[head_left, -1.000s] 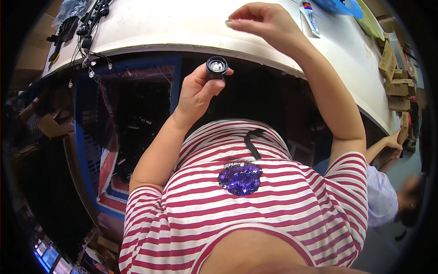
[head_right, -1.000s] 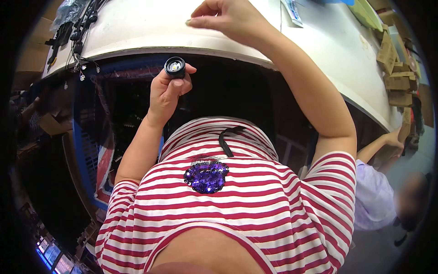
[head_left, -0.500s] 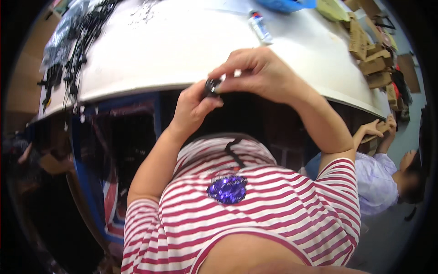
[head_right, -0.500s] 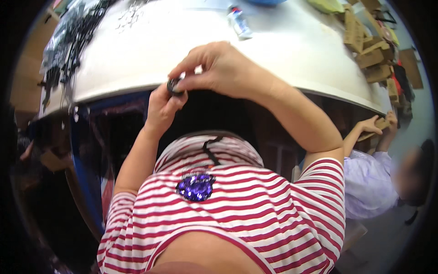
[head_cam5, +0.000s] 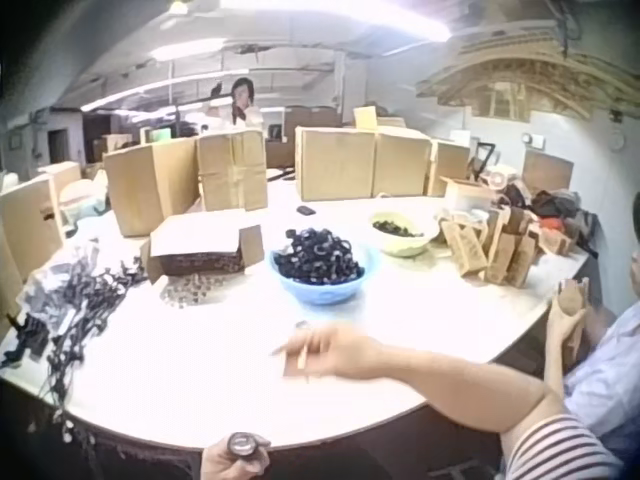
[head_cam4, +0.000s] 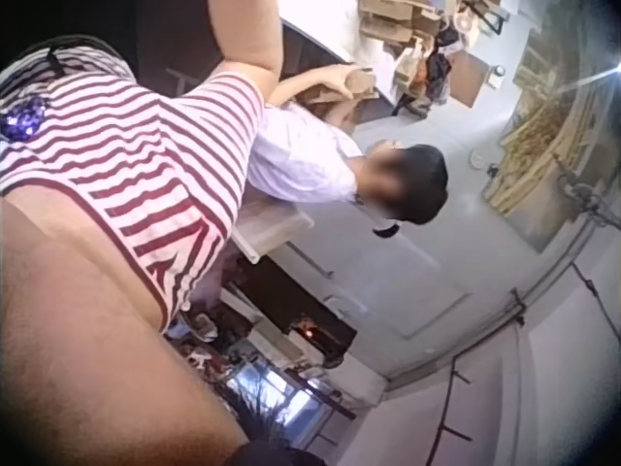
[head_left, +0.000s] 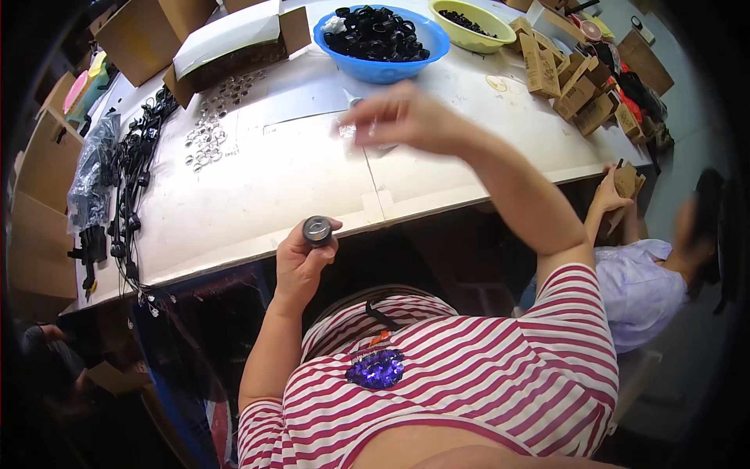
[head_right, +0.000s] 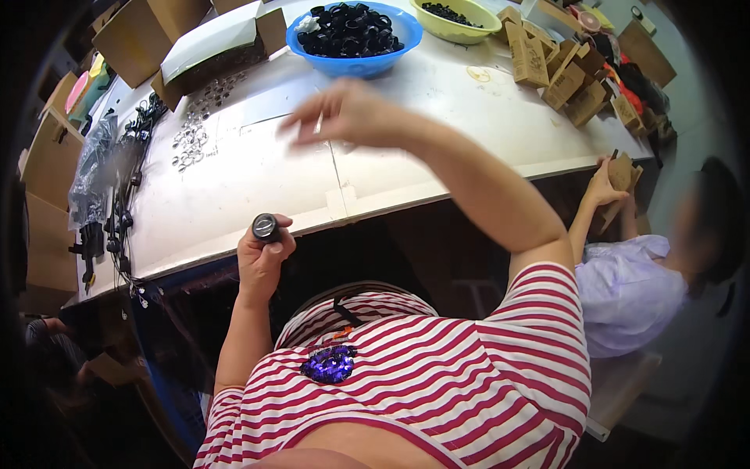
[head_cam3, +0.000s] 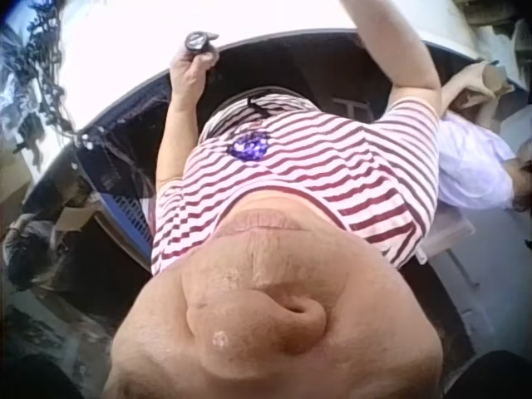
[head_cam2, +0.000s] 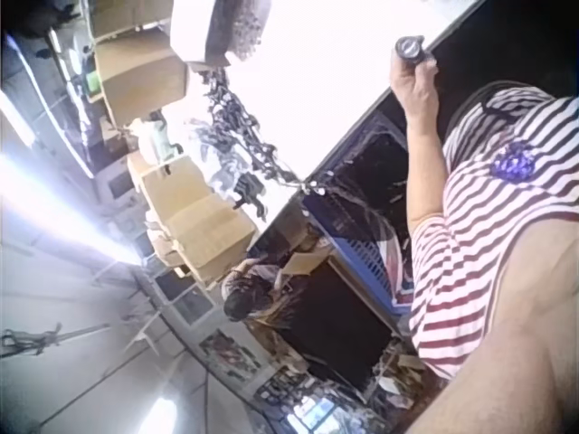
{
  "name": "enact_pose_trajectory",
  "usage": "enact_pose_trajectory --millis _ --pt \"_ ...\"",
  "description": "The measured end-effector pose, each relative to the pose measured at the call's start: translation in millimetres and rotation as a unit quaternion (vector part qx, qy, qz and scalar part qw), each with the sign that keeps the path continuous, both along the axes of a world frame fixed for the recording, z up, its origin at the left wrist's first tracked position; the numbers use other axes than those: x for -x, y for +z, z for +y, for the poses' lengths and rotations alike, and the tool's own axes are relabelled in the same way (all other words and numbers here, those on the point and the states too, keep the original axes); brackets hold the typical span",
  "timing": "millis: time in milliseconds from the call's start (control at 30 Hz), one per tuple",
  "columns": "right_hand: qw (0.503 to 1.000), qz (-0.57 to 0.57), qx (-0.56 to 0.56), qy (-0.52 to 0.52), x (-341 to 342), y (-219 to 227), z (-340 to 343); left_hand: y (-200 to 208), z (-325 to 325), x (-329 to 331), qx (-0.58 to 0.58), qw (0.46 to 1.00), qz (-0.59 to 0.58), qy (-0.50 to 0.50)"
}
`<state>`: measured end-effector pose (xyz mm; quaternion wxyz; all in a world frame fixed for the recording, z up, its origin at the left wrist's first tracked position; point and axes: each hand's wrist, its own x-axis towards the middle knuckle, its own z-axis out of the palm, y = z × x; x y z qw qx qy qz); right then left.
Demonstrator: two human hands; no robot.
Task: The person assembles small electronic components at a workbench. They repeatedly pick up a black cylindrical housing, insert a small LED module, apply glue from a tube, and secure a cap. The process is repeated for multiple units throughout the clip.
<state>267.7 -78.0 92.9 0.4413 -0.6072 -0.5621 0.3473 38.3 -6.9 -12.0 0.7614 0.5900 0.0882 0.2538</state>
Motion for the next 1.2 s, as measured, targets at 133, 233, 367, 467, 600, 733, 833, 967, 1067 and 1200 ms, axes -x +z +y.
enact_pose_trajectory --millis 133,233,367,467,600,733,833,967,1067,1200 --pt "0.868 -0.397 -0.084 -0.287 -110.0 -10.6 40.6 9.1 3.1 11.6 -0.010 1.000 -0.010 0.018" --pt "0.815 -0.450 0.075 -0.358 -153.3 -28.3 57.4 10.0 5.3 18.7 -0.009 1.000 0.003 0.023" --pt "0.819 -0.453 0.178 -0.305 -167.8 -25.7 75.0 8.7 11.7 26.3 0.013 0.999 -0.015 0.030" --pt "0.855 -0.398 0.109 -0.315 -163.2 -21.2 75.1 1.2 14.0 27.3 0.018 0.997 -0.050 0.055" --pt "0.969 -0.079 -0.051 -0.231 -95.8 -0.9 67.8 -10.0 20.2 31.9 -0.006 0.998 -0.039 0.058" --pt "0.962 0.206 0.182 -0.007 -15.9 -40.5 80.8 -4.6 24.3 33.1 0.002 0.995 0.044 0.092" --pt "0.929 0.248 0.271 0.043 11.3 -69.7 88.3 2.5 24.1 38.2 0.000 0.996 0.044 0.076" --pt "0.915 0.236 0.325 0.043 8.6 -75.7 97.0 -10.1 28.0 48.4 0.017 0.997 0.007 0.072" --pt "0.960 -0.109 0.253 -0.051 11.4 -70.6 94.2 -12.9 28.5 53.8 0.022 0.996 0.016 0.085" --pt "0.944 -0.330 0.017 -0.005 29.9 -74.5 75.3 -14.2 28.8 52.5 0.023 0.995 0.025 0.091"
